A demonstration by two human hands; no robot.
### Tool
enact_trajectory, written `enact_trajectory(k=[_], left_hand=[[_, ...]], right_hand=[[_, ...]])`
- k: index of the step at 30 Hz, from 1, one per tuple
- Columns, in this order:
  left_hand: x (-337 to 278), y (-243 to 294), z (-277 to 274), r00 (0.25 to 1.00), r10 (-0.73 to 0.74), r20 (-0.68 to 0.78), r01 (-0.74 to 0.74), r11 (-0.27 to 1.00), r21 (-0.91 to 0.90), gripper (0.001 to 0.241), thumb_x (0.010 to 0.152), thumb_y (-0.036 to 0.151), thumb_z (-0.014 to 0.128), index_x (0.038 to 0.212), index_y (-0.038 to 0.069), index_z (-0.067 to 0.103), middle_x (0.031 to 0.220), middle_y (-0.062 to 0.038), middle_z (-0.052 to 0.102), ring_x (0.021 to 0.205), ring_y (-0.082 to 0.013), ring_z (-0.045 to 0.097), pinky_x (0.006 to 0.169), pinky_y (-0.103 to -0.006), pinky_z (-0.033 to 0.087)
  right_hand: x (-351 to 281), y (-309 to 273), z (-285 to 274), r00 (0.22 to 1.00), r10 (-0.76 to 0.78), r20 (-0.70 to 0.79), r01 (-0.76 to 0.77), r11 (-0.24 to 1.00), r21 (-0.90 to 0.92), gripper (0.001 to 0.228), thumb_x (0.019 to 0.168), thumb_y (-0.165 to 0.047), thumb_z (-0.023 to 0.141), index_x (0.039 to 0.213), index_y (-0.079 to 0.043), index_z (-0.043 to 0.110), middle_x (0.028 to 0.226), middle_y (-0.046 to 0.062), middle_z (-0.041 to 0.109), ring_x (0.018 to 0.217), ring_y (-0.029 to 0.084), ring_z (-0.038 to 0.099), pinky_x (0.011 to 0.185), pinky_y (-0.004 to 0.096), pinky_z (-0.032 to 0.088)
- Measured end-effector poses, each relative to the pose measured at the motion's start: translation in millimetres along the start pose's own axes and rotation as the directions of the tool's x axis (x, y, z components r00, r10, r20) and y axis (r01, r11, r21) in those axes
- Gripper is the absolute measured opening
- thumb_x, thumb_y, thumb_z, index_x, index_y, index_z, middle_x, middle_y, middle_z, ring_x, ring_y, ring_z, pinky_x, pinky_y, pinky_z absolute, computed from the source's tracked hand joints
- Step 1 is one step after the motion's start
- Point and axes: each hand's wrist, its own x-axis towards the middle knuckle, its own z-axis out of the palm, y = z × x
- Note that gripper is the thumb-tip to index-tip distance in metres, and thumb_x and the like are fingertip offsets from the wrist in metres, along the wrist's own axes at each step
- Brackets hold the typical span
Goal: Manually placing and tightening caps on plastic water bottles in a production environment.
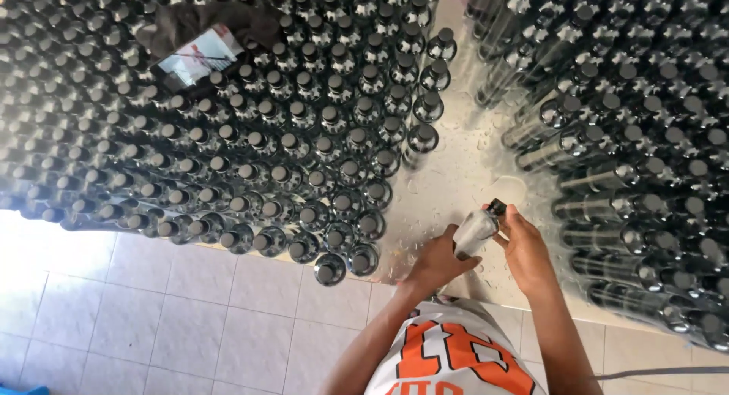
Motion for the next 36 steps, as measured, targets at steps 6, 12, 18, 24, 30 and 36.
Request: enact_trajectory(k=[6,12,18,24,30,36], left_hand=[[-3,2,-6,0.976,0.144,0.165,-0.039,0.856,-0.516,0.056,0.090,0.029,0.086,0.130,-0.002,0.062,0.104,-0.025,0.074,0.089,-0.0338,0.076,0.074,-0.0426,0.068],[16,-34,32,0.727,0.543,0.420,0.345,0.241,-0.907,0.020,0.111,0.006,0.071,0.128,-0.004,0.069,0.096,-0.022,0.078,0.078,-0.0302,0.082,0.068,-0.0448,0.071],[28,-62,41,0.680,0.539,0.497,0.525,0.115,-0.843,0.033,0.112,0.019,0.074,0.133,-0.002,0.060,0.101,-0.023,0.071,0.082,-0.0355,0.076,0.073,-0.0508,0.066],[7,-13,6,0.978,0.015,0.207,0.034,0.972,-0.231,0.092,0.087,0.058,0.079,0.152,0.000,0.051,0.127,-0.033,0.069,0.117,-0.0494,0.072,0.095,-0.0581,0.062],[11,-23,22,0.988,-0.036,0.147,0.053,0.992,-0.114,0.085,0.084,0.056,0.078,0.144,0.002,0.053,0.125,-0.033,0.071,0.119,-0.0513,0.071,0.097,-0.0585,0.060],[23,-44,42,0.923,0.224,0.312,0.080,0.682,-0.727,0.043,0.105,0.025,0.079,0.134,-0.002,0.062,0.106,-0.022,0.072,0.091,-0.0332,0.076,0.076,-0.0471,0.066]], right_hand=[[17,-2,-29,0.992,-0.064,0.107,0.061,0.998,0.028,0.065,0.115,-0.043,0.042,0.163,0.001,0.044,0.162,0.020,0.054,0.152,0.032,0.049,0.124,0.048,0.032],[37,7,-40,0.922,-0.133,0.365,-0.008,0.933,0.361,0.089,0.102,-0.057,0.035,0.166,0.006,0.035,0.164,0.036,0.047,0.154,0.047,0.045,0.125,0.069,0.030],[62,48,-60,0.908,-0.144,0.394,0.011,0.947,0.322,0.059,0.113,-0.051,0.042,0.146,-0.004,0.059,0.156,0.029,0.062,0.152,0.040,0.054,0.128,0.061,0.037],[69,64,-46,0.996,0.004,0.094,-0.011,0.997,0.076,0.042,0.116,-0.040,0.059,0.126,-0.003,0.075,0.131,0.022,0.078,0.128,0.030,0.073,0.120,0.043,0.048],[71,86,-52,0.998,0.044,0.036,-0.045,0.998,0.032,0.045,0.117,-0.043,0.058,0.132,-0.003,0.072,0.131,0.018,0.077,0.125,0.025,0.072,0.117,0.045,0.049],[48,35,-38,0.978,0.033,0.206,-0.053,0.994,0.096,0.078,0.110,-0.059,0.044,0.157,0.002,0.050,0.152,0.030,0.062,0.147,0.042,0.056,0.123,0.059,0.041]])
